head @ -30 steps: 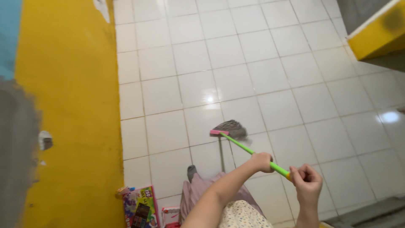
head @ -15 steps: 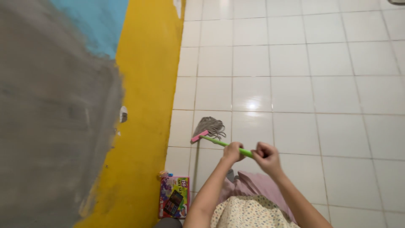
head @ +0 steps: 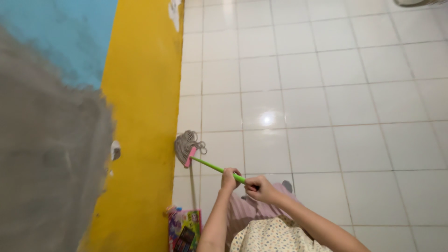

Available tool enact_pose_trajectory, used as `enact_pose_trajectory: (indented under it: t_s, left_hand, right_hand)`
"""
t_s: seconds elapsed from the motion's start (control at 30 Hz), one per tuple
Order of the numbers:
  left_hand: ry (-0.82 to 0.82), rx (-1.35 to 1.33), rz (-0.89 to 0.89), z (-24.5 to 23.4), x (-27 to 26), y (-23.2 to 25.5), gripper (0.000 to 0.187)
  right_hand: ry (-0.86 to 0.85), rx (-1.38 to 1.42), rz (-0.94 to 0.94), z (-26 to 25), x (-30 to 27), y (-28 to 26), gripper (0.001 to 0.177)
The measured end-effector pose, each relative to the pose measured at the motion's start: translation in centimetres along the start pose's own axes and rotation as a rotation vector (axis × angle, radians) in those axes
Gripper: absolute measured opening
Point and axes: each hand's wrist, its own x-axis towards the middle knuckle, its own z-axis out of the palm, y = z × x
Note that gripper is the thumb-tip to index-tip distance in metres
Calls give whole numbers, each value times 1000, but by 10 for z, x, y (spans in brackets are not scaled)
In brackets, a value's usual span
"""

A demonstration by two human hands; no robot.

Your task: The person is mopping the tiled floor of a room using a green-handled mop.

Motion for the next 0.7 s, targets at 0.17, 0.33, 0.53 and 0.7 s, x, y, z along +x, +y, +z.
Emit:
enact_pose_trajectory:
  t_s: [0.17, 0.33, 0.53, 0.7]
  left_hand:
    - [-81, -57, 139, 54, 43, 106, 9]
    - [-317, -113, 169, 143, 56, 221, 17]
    - [-608, -56, 454, 257, 24, 325, 16]
    - [-846, 72, 626, 296, 18, 372, 24]
  right_hand:
    - [176, -146, 78, -100, -35, -10, 30]
    - [477, -264, 110, -194, -111, -22, 36]
    - [862, -344, 300, -246, -216, -48, 44]
    - [1154, -108, 175, -260, -259, -27, 44]
